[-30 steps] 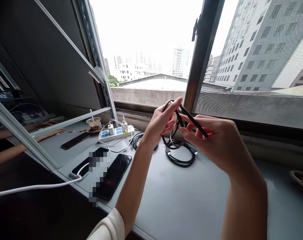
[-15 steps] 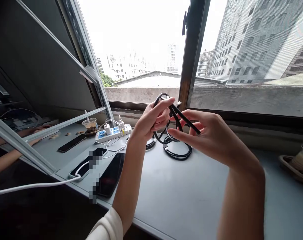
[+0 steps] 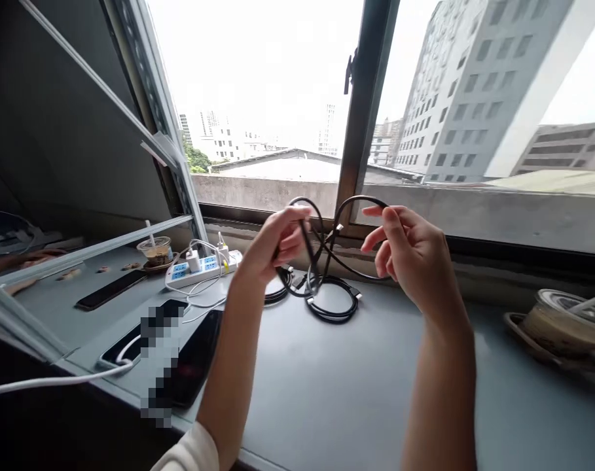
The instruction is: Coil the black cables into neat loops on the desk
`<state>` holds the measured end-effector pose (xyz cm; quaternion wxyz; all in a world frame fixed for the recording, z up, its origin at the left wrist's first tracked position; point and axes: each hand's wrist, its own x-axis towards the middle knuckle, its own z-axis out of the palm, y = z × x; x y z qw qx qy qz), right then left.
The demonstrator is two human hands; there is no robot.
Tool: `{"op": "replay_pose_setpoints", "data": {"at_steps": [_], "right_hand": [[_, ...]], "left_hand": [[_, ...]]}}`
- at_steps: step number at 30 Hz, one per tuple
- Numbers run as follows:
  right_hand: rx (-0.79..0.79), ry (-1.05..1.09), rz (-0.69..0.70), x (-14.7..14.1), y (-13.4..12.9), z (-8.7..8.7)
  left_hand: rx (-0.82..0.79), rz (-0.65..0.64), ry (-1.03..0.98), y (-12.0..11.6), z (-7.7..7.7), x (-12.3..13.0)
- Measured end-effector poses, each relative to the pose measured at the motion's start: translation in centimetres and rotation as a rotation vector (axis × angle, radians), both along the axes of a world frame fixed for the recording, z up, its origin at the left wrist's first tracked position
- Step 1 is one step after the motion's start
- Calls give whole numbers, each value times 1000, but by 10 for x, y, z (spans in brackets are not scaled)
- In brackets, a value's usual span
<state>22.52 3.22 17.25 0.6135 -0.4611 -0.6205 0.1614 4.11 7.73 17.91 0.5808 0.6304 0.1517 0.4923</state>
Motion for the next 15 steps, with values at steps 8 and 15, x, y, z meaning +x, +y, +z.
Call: {"op": "replay_pose_setpoints", "data": {"at_steps": [8, 15], "right_hand": [[163, 155, -29, 27, -13, 6], [19, 182, 33, 24, 11, -3]], "left_hand": [[-275, -70, -86, 32, 1, -34], [-288, 96, -304, 22, 8, -32]]}}
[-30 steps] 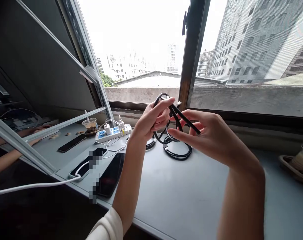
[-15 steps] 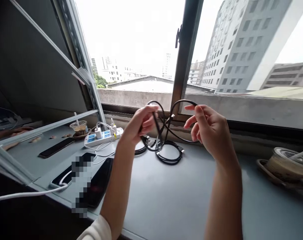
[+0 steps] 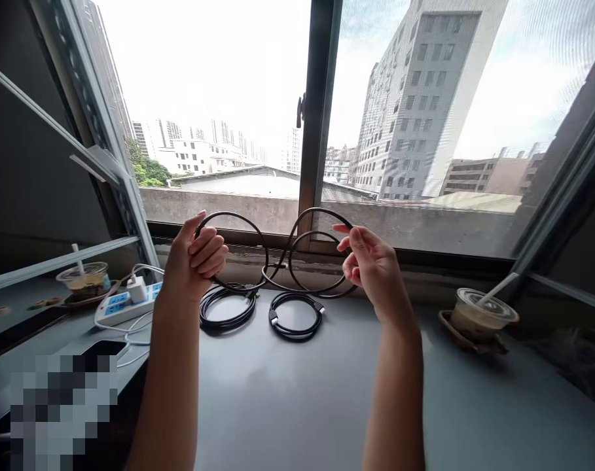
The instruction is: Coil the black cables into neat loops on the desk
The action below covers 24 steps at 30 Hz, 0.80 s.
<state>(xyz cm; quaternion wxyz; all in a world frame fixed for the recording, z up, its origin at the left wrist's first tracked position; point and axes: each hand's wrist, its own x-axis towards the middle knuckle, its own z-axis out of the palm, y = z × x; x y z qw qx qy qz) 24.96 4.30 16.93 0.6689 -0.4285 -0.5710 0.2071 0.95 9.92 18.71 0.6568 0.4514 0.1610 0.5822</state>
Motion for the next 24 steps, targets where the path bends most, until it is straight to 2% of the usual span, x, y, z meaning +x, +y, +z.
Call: {"op": "replay_pose_setpoints", "data": {"at_steps": [3, 7, 11, 13, 15, 19, 21, 24], "right_hand": [[-61, -77, -114, -1, 15, -9], [-102, -274, -360, -6, 39, -24], [-133, -495, -568, -21, 56, -38], [-105, -567, -614, -35, 62, -45], [-121, -654, -486, -51, 68, -53], [-234, -815, -51, -83, 77, -73], [-269, -827, 28, -94, 79, -81], [-299, -814, 68, -102, 78, -86]], "left_hand": [[57, 61, 40, -7, 1, 5], [92, 32, 116, -12, -1, 17], [121, 27, 138, -7, -8, 32], [141, 34, 130, -2, -12, 38], [147, 33, 135, 2, -15, 43], [145, 39, 112, 4, -16, 48], [138, 54, 87, 4, -15, 49], [138, 75, 66, 3, -14, 48]]}}
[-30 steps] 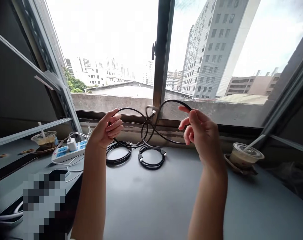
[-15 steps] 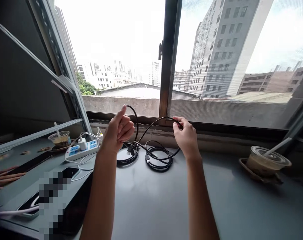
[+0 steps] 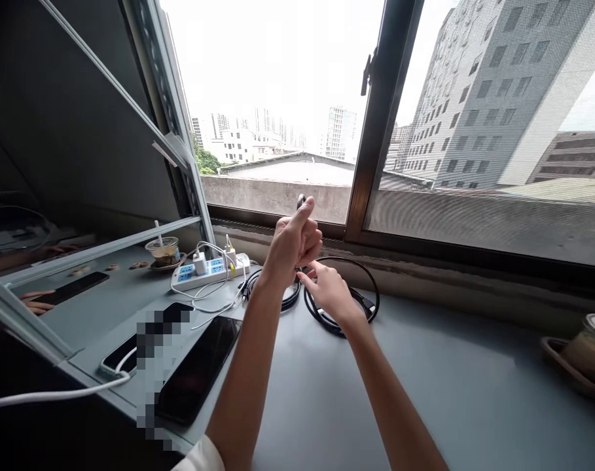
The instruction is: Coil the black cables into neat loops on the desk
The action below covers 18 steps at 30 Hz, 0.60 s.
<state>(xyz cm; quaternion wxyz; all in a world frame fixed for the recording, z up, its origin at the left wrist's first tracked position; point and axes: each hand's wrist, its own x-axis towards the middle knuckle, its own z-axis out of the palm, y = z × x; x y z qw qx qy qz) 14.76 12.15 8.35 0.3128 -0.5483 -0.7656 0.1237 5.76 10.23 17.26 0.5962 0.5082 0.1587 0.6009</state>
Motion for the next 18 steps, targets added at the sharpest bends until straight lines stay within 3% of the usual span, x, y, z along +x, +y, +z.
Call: {"op": "replay_pose_setpoints", "data": {"at_steps": [4, 7, 14, 18], "right_hand": [[18, 26, -24, 2, -6, 8], [128, 67, -121, 10, -12, 23], [618, 418, -394, 48, -31, 58], [750, 561, -470, 81, -44, 71]], "left_hand": [[21, 57, -37, 0, 1, -1], [113, 141, -10, 0, 1, -2], [179, 264, 75, 11, -4, -4], [213, 394, 32, 19, -5, -12]]}}
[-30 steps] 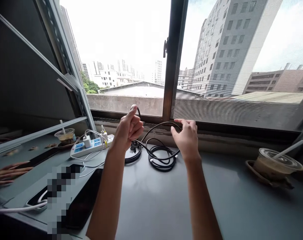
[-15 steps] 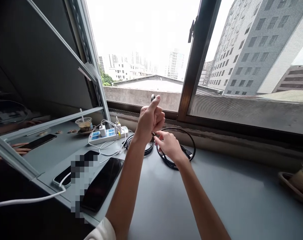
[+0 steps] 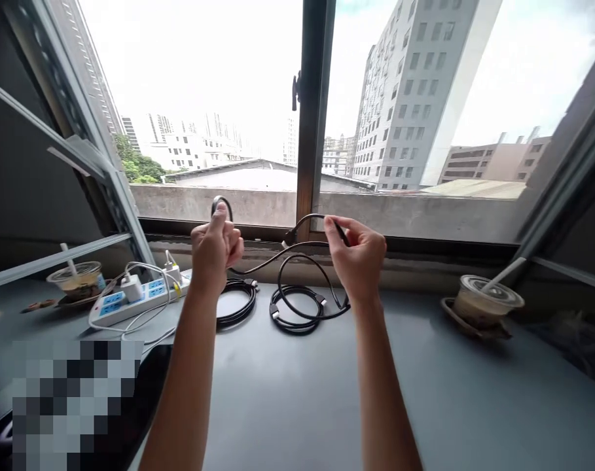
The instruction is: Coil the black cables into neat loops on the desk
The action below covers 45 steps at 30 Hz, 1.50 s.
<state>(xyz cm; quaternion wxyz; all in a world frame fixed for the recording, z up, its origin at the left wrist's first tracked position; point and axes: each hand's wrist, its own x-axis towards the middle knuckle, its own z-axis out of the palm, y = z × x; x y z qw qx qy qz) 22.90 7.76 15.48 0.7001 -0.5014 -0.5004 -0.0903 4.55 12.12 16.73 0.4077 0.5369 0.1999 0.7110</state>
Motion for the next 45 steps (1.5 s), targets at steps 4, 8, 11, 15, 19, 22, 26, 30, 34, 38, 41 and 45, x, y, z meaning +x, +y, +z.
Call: {"op": "replay_pose_setpoints", "data": {"at_steps": [4, 8, 11, 15, 19, 22, 26, 30, 34, 38, 41, 45], "right_hand": [[155, 143, 20, 38, -18, 6], [-285, 6, 331, 61, -33, 2], [-657, -112, 396, 62, -35, 1], [-987, -165, 462, 50, -25, -1], [-1105, -129, 313, 36, -10, -13], [-1040, -80, 134, 33, 0, -21], [-959, -59, -46, 42, -3, -19], [-942, -45, -24, 53, -44, -3], [-722, 168, 115, 52, -90, 17], [-556, 228, -19, 67, -78, 16], [-801, 279, 34, 93, -39, -12], [-999, 265, 48, 120, 4, -57]], "left_hand": [[-10, 128, -144, -2, 7, -11], [60, 103, -252, -14, 13, -11], [170, 72, -212, -26, 16, -9], [257, 93, -225, -44, 22, -4], [312, 82, -248, -56, 23, 13], [317, 64, -244, -62, 20, 27], [283, 35, -236, -64, 21, 30], [249, -50, -208, -56, 20, 26], [220, -324, -65, -39, 10, 37], [154, -409, 18, -32, -2, 56], [160, -399, -13, -34, -3, 60], [206, -363, -78, -37, 2, 55]]}}
